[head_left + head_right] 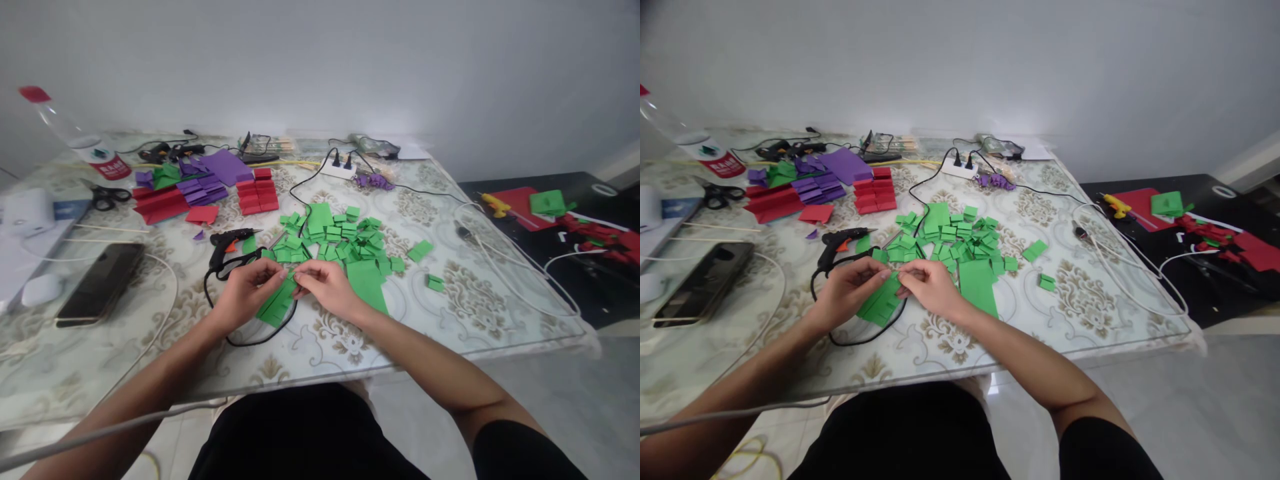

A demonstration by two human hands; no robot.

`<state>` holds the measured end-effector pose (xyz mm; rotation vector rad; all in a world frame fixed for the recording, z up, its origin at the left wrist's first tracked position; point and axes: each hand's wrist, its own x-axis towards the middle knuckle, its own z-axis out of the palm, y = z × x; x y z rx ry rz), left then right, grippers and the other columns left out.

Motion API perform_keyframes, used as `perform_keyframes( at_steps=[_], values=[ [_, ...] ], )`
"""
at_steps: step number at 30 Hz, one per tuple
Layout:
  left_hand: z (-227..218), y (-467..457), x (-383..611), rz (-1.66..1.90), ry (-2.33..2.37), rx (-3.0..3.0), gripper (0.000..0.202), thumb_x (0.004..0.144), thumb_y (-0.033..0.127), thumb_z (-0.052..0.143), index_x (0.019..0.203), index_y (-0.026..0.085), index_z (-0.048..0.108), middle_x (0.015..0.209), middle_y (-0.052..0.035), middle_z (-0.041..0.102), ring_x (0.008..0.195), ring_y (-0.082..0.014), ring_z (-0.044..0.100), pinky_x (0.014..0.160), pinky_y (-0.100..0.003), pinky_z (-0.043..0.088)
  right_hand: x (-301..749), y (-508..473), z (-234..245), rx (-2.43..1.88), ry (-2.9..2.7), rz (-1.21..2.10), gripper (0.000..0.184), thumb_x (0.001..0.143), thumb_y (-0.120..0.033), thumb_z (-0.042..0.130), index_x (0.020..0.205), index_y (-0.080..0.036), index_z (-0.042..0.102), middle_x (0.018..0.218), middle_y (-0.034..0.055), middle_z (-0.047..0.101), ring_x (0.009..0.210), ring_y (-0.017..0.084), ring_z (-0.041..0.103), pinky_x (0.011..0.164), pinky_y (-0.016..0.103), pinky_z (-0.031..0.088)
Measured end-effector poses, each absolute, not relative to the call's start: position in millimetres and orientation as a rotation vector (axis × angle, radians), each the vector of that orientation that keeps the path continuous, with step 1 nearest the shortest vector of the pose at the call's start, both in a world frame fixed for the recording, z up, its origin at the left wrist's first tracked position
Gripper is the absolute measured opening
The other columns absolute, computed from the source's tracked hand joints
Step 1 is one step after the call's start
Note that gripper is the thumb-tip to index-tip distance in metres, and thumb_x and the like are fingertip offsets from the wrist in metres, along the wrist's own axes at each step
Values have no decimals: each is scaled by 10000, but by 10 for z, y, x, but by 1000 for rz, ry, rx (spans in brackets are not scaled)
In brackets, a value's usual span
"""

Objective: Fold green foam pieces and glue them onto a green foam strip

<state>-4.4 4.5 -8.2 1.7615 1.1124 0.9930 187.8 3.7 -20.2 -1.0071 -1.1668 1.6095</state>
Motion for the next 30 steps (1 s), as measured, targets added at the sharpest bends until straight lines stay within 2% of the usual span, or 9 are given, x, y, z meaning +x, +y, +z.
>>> perform_keyframes(
  at_steps=[10, 21, 30],
  values=[
    [-90, 43, -80, 953, 1126, 1783, 275, 977, 405, 599, 890, 155, 672, 725, 1, 610, 640, -122, 511, 587, -245, 395, 1887, 9, -164, -950, -1196, 1545, 277, 764, -383, 804, 904, -171, 694, 691, -17, 702, 581, 144, 710, 612, 275, 637],
    [-86, 41, -52, 940, 1140, 1776, 274, 955, 415, 613, 878, 159, 673, 704, 7, 596, 617, -119, 509, 562, -239, 395, 1893, 41, -110, -979, -1117, 1606, 339, 653, -408, 885, 819, -161, 723, 671, -22, 674, 596, 131, 655, 599, 277, 634],
    [-80, 51, -39, 948, 1159, 1822, 262, 938, 392, 608, 828, 162, 670, 685, 8, 611, 619, -121, 528, 570, -229, 420, 1911, 47, -107, -990, -1111, 1696, 325, 693, -421, 859, 831, -166, 714, 673, -13, 705, 596, 160, 711, 657, 304, 642]
  ],
)
